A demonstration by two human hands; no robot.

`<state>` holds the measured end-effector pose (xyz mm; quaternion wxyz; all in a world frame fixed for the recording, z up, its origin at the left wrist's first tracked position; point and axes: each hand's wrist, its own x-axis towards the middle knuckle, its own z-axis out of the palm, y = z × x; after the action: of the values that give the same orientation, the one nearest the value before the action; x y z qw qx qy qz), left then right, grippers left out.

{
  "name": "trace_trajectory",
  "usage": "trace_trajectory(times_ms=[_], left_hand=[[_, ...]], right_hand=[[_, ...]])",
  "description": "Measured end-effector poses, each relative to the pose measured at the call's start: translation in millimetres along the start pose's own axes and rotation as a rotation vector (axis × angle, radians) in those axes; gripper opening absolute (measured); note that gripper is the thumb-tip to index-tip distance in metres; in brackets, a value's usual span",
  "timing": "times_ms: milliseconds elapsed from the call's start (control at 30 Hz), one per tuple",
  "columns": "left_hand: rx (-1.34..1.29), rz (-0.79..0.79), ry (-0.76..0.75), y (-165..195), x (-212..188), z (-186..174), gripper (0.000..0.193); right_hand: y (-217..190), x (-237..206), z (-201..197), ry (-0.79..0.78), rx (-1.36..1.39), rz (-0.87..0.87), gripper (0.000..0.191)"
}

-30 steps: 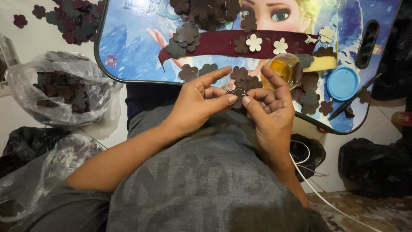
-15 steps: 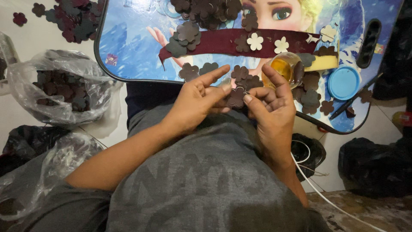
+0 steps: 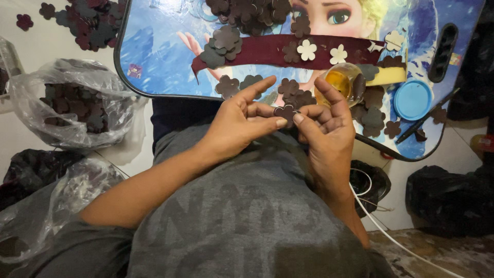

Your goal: The person sits on the floor in front of a small printed lap table, picks up dark flower-shaped fabric cutouts one at a time, dips or dabs them in a cup of glue, and presses them onto a maroon strap, building a row of flower decorations alongside white flower cutouts already attached.

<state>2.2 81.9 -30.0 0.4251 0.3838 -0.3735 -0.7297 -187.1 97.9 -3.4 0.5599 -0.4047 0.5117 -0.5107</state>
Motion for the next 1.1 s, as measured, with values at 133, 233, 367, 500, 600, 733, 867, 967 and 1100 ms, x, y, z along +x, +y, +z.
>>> trace_trajectory(times_ms=[133, 233, 367, 500, 600, 733, 867, 967, 1100], left_hand=[[0.009, 0.013, 0.017, 0, 0, 0, 0.083], [0.025, 0.012, 0.021, 1, -1, 1, 0.083], [0.081, 0.069, 0.014, 5, -5, 2, 0.082], [0.208, 0.088, 0.009, 11, -9, 4, 0.083], [0.21, 0.124, -0.013, 14, -12, 6, 0.084], [0.222, 0.108, 0.032, 16, -12, 7, 0.086], [0.235, 0.134, 0.05, 15, -12, 7, 0.086], [0.227, 0.145, 0.045, 14, -11, 6, 0.086], [0.181, 0.135, 0.036, 12, -10, 4, 0.087]], right_hand=[[2, 0, -1, -0.016, 0.026, 0.005, 0.069], [2, 0, 0, -0.03, 0.003, 0.007, 0.069], [-3, -3, 3, -0.052, 0.007, -0.009, 0.07], [-7, -5, 8, -0.084, 0.029, -0.012, 0.072], [-7, -3, 10, -0.078, 0.027, -0.006, 0.071], [-7, -3, 11, -0.047, 0.005, -0.008, 0.069], [-6, -4, 8, -0.043, 0.042, 0.012, 0.068], [-2, -3, 6, -0.056, 0.063, -0.002, 0.069], [1, -1, 3, -0.062, 0.041, -0.005, 0.069]])
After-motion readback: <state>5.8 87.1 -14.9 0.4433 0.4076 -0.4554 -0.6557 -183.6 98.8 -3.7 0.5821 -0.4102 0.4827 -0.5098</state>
